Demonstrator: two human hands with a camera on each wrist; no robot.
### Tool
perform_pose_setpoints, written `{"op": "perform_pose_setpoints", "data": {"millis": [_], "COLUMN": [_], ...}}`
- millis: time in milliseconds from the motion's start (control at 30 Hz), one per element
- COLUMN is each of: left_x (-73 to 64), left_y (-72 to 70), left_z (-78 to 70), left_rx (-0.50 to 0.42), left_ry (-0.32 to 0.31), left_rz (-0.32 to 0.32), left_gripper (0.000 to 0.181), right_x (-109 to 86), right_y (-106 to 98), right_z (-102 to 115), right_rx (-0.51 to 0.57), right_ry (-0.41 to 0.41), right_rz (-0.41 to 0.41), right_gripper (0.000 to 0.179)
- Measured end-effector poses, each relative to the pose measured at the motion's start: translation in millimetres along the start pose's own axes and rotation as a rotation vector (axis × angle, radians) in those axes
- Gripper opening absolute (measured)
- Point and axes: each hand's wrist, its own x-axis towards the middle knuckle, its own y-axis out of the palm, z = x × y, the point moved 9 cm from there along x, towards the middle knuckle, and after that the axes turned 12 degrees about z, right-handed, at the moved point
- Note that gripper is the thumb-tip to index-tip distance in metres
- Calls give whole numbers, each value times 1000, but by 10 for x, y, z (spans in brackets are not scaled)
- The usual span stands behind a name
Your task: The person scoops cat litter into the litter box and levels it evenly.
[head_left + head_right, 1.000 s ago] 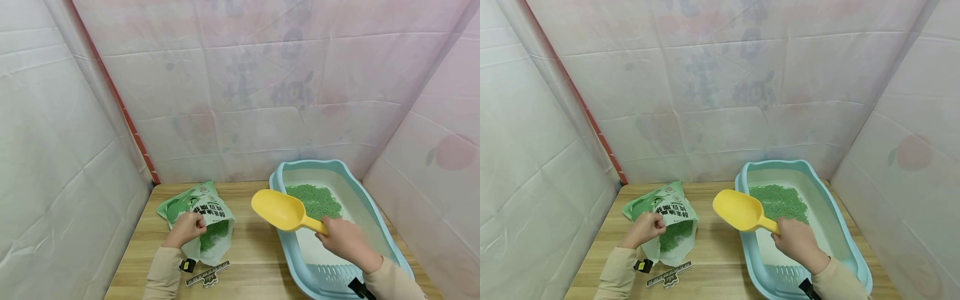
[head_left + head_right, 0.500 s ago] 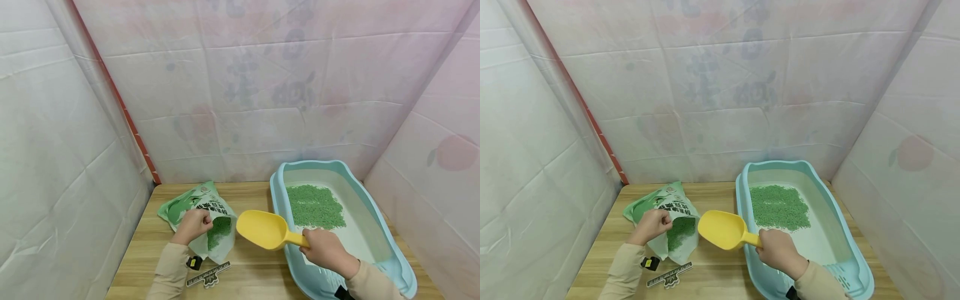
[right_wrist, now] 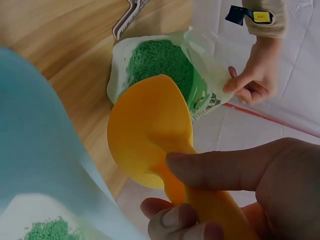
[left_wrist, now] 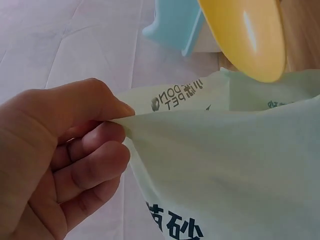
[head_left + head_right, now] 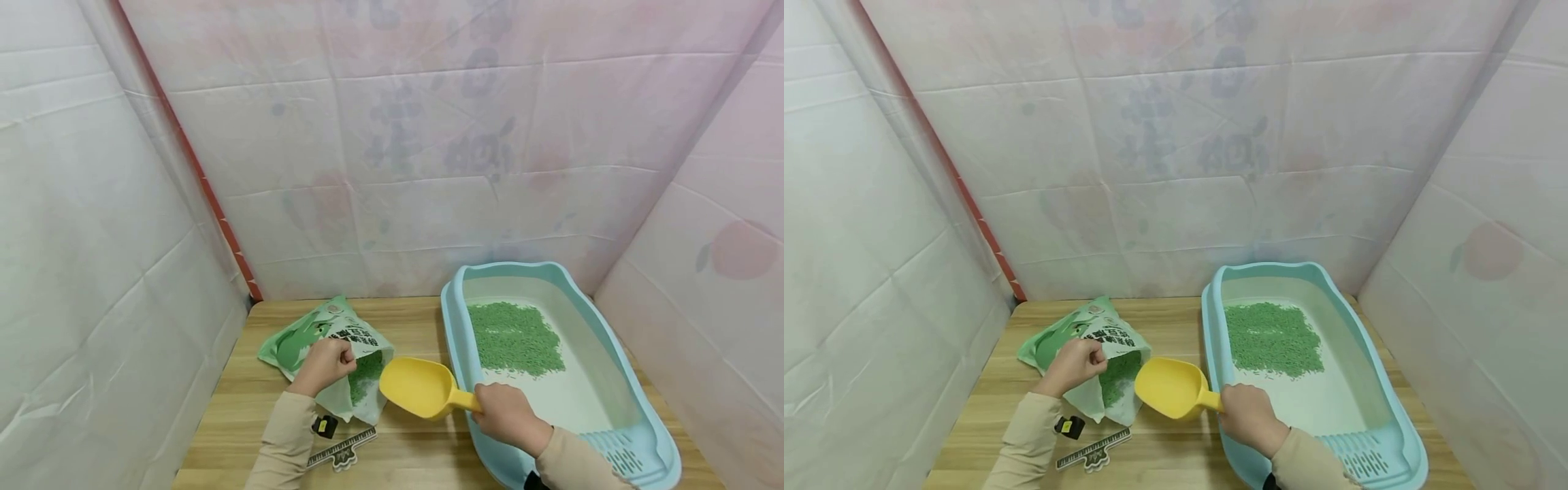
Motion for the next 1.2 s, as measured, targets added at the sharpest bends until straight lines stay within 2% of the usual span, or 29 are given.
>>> {"op": "perform_pose_setpoints", "data": {"millis": [300,533,800,867,1200], "left_x": [-6,-28,-22,-20,-15], "left_y": [35,-3,25,32,49], "left_z": [18,-22,-5,0,9], "left_rx": [-18,2,5,5,0], "left_ry": [-12,13,-7,-11,-18], "left_rz": [31,8,33,38,45], "left_gripper": [27,28,27,27,29], "right_x": [93,136,124,136,263], "right_y": [135,204,229,242,319], "right_z": [128,251,365,385,501], "right_rx": [-22,-87,-219,-232,-264], "right_ry": [11,-4,11,21,90], "right_rz": [1,-65,-166,-160,-12], "right_gripper": [32,26,23,23,20]}}
